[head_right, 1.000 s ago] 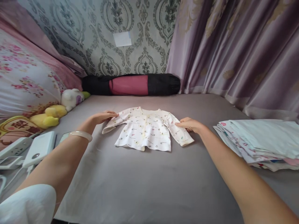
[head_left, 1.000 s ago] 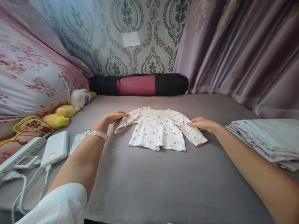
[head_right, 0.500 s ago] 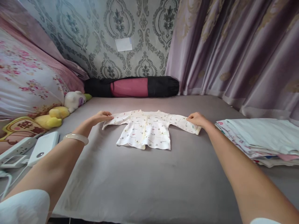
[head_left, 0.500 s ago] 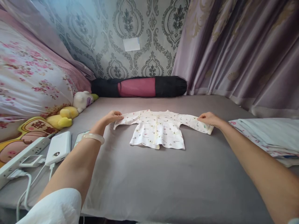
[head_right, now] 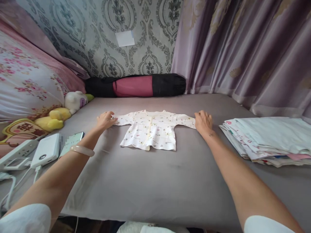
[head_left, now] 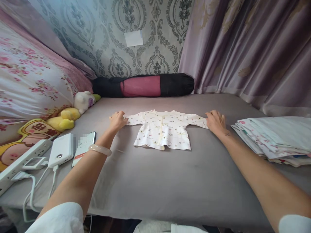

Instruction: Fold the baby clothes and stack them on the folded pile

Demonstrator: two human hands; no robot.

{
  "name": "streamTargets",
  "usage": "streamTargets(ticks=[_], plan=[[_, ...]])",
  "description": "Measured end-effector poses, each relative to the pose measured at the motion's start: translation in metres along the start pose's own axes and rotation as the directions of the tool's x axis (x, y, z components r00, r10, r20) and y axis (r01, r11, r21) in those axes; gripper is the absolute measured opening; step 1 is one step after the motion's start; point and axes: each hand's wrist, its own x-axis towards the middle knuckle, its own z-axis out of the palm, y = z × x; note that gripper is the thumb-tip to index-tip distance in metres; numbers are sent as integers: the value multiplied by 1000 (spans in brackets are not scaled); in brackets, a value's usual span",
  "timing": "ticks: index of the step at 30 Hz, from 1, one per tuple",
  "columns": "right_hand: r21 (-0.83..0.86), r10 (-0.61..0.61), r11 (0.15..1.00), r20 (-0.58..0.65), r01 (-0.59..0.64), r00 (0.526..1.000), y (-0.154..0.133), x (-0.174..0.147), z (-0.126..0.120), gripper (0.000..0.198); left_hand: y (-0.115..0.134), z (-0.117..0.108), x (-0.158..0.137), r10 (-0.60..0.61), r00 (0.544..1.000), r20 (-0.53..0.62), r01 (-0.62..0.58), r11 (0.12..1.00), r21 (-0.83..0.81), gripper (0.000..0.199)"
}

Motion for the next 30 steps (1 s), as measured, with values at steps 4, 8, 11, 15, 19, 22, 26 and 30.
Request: streamTargets(ticks=[4,8,11,15,19,22,26,30], plan=[[187,68,978,123,-90,990,-24,-23,-21,34,0,-9,-29,70,966,250,-2,965,-262,35],[349,-53,932,396,-97,917,-53,-56,-37,41,2,-10,-62,67,929,365,131,862,-490,41],[396,-87,910,469,-122,879,-70,-78,-43,40,12,-11,-82,47,881,472,235,821,-520,39],[444,-94,875,550,-194,830,-84,-92,-45,39,25,-8,-97,75,850,522,283,770,-572,36],[462,-76,830,648,-312,758,-93,-95,-51,39,28,0,-101,94,830,551,306,748,-589,41],[489,-73,786,682,-378,728,-96,-94,-58,39,32,2,-100,95,781,617,355,746,-564,44],[492,-68,774,690,-399,721,-95,-92,-62,40,38,-2,-99,93,772,629,407,687,-602,43],[469,-56,791,695,-393,717,-89,-90,-61,40,36,-6,-98,58,848,527,353,680,-643,33]])
